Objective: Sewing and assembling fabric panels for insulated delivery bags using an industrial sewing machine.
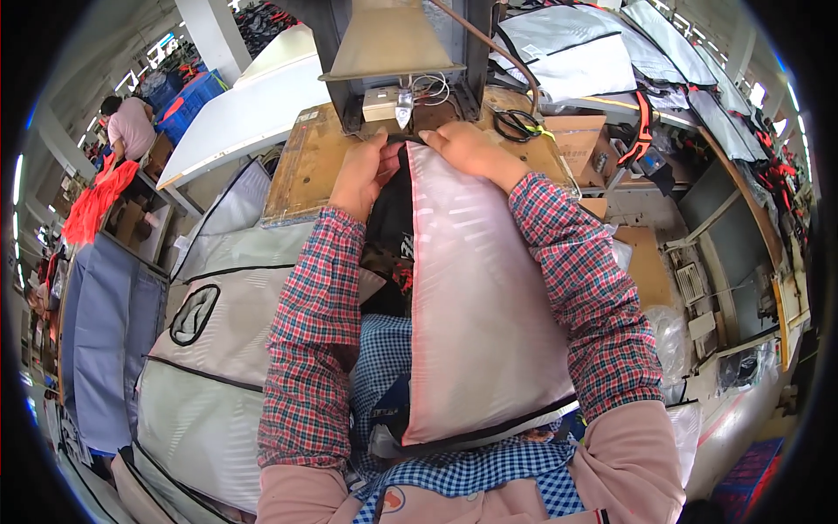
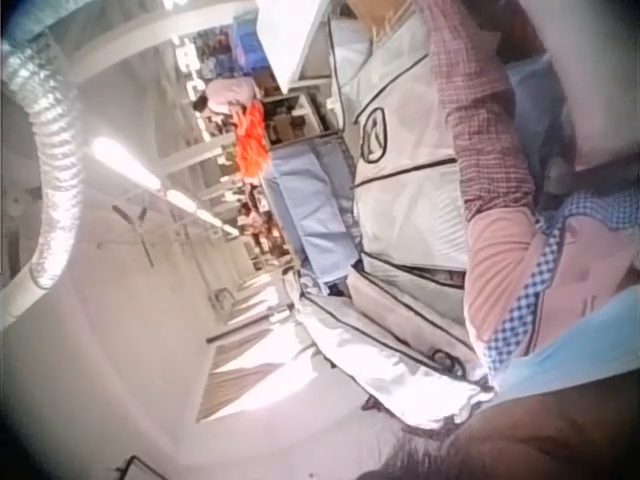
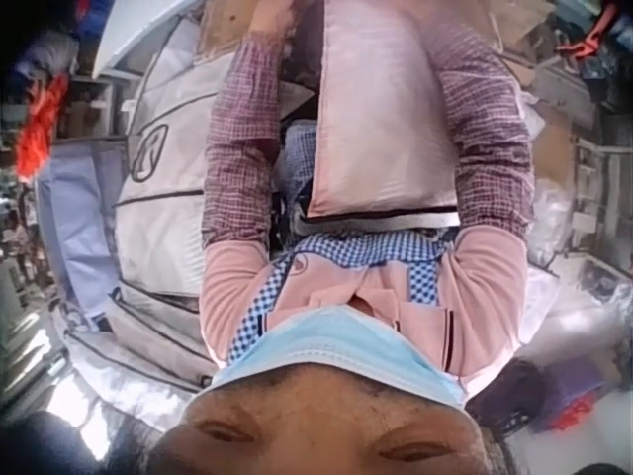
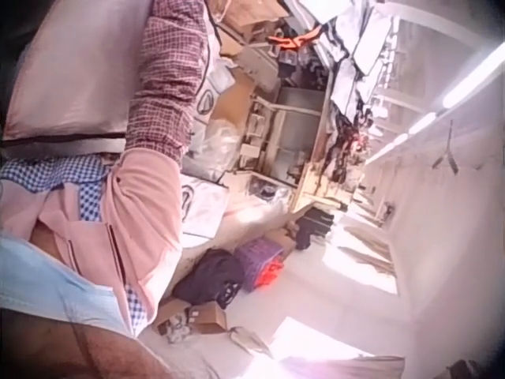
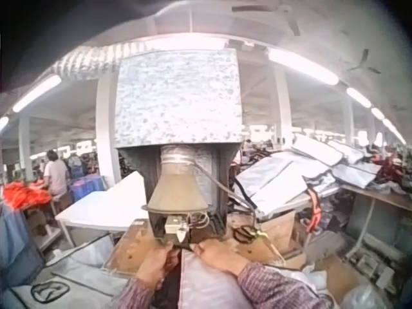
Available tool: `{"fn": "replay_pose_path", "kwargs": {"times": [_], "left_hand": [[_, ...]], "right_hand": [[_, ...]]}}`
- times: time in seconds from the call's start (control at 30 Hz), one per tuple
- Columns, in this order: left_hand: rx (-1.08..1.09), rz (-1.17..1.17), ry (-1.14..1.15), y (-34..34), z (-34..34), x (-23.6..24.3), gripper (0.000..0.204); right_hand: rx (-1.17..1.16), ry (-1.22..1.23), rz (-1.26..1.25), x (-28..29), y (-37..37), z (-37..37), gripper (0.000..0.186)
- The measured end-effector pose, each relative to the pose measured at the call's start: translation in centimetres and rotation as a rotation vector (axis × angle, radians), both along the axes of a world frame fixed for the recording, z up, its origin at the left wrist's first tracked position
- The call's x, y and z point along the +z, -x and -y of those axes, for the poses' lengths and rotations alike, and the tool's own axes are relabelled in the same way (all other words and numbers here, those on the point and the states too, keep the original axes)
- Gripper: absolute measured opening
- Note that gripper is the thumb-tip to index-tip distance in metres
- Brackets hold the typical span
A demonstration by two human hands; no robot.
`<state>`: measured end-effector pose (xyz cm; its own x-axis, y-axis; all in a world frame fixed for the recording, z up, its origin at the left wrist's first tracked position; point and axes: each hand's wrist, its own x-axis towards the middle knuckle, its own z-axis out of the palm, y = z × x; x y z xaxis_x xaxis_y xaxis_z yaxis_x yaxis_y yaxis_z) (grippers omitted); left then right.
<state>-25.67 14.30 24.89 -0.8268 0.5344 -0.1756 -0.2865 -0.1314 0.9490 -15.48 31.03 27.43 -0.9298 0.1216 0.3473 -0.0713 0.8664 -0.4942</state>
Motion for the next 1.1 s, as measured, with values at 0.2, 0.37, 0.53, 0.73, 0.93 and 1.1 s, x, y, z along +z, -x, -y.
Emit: {"fn": "replay_pose_path", "kwargs": {"times": [0.2, 0.37, 0.53, 0.73, 0.93, 1.1], "left_hand": [[0.029, 0.006, -0.058, 0.5, -0.5, 0.6, 0.022], [0.056, -0.004, -0.07, 1.0, -1.0, 0.8, 0.021], [0.063, 0.015, -0.077, 1.7, -1.3, 0.8, 0.02], [0.128, -0.06, -0.076, 2.3, -2.1, 0.6, 0.021], [0.341, -0.224, -0.087, 4.0, 1.9, 2.1, 0.021], [-0.031, -1.518, 0.371, -6.4, 7.7, 2.5, 0.046]], "right_hand": [[-0.032, -0.032, 0.012, 0.9, 0.2, 0.2, 0.053], [-0.033, -0.022, 0.01, 1.3, 0.2, 0.3, 0.053], [-0.045, -0.011, -0.012, 1.2, 0.6, 0.1, 0.053], [-0.051, -0.01, -0.012, 0.8, 1.2, -0.4, 0.053], [-0.035, -0.009, 0.054, 0.9, 0.4, -0.6, 0.053], [0.024, -0.069, 0.207, -0.9, -2.7, 0.5, 0.052]]}}
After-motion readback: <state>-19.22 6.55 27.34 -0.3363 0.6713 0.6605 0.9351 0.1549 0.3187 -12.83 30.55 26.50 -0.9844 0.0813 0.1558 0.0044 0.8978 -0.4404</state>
